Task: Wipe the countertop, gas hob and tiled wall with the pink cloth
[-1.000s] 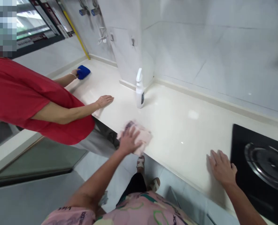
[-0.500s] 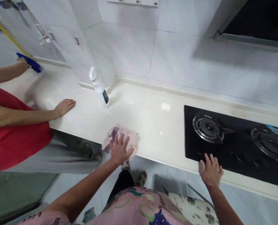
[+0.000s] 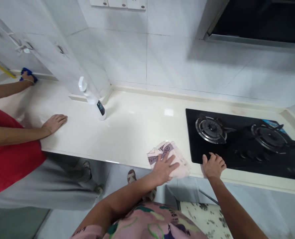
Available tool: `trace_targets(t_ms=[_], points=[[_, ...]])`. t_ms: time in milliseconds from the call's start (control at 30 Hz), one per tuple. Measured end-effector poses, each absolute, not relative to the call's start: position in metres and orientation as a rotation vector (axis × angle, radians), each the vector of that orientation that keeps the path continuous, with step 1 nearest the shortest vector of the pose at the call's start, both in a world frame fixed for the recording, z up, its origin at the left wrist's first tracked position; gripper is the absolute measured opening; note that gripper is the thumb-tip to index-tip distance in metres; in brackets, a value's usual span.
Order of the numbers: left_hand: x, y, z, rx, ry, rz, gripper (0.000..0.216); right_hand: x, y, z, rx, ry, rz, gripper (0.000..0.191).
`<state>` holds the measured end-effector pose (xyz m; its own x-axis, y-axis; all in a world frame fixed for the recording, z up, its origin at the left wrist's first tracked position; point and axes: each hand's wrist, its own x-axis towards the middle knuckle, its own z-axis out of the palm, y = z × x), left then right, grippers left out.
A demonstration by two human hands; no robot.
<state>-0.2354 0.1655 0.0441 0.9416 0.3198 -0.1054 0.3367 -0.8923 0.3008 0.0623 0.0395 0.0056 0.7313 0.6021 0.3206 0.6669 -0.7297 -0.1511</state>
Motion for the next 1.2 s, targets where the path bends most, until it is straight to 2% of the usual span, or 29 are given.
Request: trace_targets(t_ms=[100,200,267,400,567,967,1067,1200], points=[[-0.301,0.190,0.049,2.802,0.557,-0.127,0.087,0.058,0.039,0.005,-2.626,-1.019,-0.399,0.053],[-0.383,0.227,0.058,2.787,0.930,-0.156,0.081,0.057,0.039,0.007,-2.633,-1.009,-0.388,0.057],[-0.429,0.253,0.064,2.772,1.198,-0.183,0.086,0.056,0.040,0.008,-2.647,-1.013,-0.371,0.058],[-0.459,0.290,0.073,2.684,1.593,-0.280,0.073,0.054,0.043,0.011,-2.682,-1.022,-0.363,0.059],[-0.383,0.316,0.078,2.603,1.647,-0.257,0.068,0.051,0.046,0.012,-2.702,-1.037,-0.381,0.058],[-0.110,0.395,0.082,2.582,1.360,-0.078,0.077,0.051,0.051,0.013,-2.707,-1.070,-0.390,0.056],[-0.066,0.390,0.081,2.603,1.249,-0.032,0.076,0.052,0.050,0.012,-2.721,-1.070,-0.370,0.054],[-0.043,0.345,0.074,2.672,0.988,-0.027,0.070,0.053,0.050,0.013,-2.723,-1.046,-0.351,0.054]])
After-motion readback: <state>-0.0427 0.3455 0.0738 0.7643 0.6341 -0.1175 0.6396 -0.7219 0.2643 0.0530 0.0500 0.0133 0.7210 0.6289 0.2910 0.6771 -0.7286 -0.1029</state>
